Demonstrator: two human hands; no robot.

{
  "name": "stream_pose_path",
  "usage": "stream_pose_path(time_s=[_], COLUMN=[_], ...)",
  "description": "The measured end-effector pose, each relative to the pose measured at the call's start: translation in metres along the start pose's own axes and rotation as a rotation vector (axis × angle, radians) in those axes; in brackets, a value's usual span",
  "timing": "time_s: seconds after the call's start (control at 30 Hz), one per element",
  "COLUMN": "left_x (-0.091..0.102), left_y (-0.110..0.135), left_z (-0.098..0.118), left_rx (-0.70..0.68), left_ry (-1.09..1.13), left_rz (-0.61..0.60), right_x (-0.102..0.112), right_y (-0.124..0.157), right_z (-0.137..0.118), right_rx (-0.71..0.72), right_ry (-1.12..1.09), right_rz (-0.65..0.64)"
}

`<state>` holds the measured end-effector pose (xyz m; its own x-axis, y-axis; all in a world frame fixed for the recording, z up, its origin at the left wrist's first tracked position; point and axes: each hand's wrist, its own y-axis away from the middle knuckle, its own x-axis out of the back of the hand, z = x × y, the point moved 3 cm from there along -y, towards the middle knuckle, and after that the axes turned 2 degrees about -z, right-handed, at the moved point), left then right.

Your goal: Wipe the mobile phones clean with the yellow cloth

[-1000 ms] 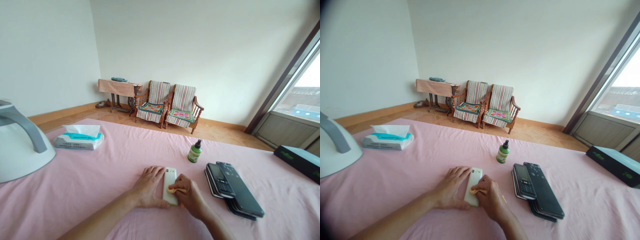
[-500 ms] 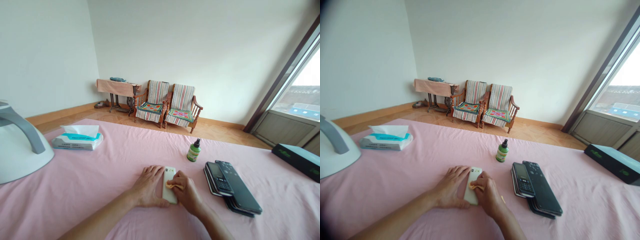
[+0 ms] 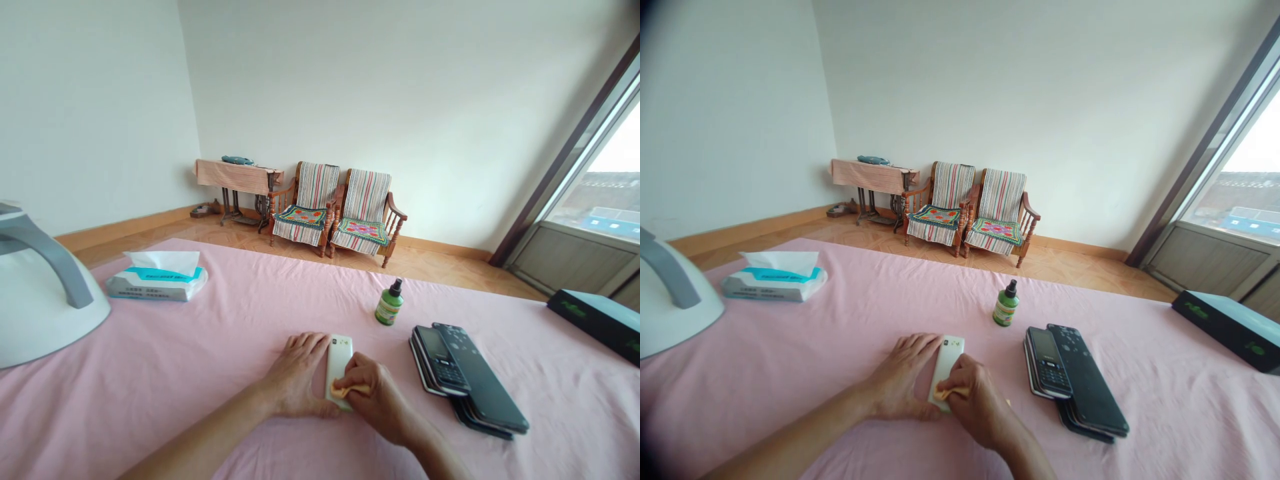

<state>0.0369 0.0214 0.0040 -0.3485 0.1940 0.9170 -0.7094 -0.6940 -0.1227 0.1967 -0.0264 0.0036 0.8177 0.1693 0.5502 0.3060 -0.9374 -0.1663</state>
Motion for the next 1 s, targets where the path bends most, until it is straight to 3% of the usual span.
stream_pose_path(time_s=[0.2,0.4,0.6,0.67,0.83,1.0], left_x=[0.001,-0.001,-0.001,0.000,-0.001,-0.001], left_y=[-0.001,-0.001,0.000,0.000,-0.001,-0.001], left_z=[0.001,-0.001,-0.001,0.000,0.001,0.001], left_rx=[0.003,-0.003,-0.004,-0.003,0.000,-0.002], left_ry=[-0.016,0.004,-0.019,-0.018,-0.003,-0.018], left_rz=[-0.009,0.020,0.004,0.004,0.018,0.030], right_x=[-0.002,-0.001,-0.002,-0.002,-0.003,-0.006], right_y=[-0.006,-0.003,-0.009,-0.009,0.001,-0.002], right_z=[0.008,0.003,0.002,0.002,-0.001,-0.001], right_rx=[0.002,0.000,0.022,0.025,0.028,0.023], right_ry=[0.066,-0.002,0.095,0.092,-0.041,-0.003], right_rz=[0.157,0.011,0.170,0.154,-0.053,0.023])
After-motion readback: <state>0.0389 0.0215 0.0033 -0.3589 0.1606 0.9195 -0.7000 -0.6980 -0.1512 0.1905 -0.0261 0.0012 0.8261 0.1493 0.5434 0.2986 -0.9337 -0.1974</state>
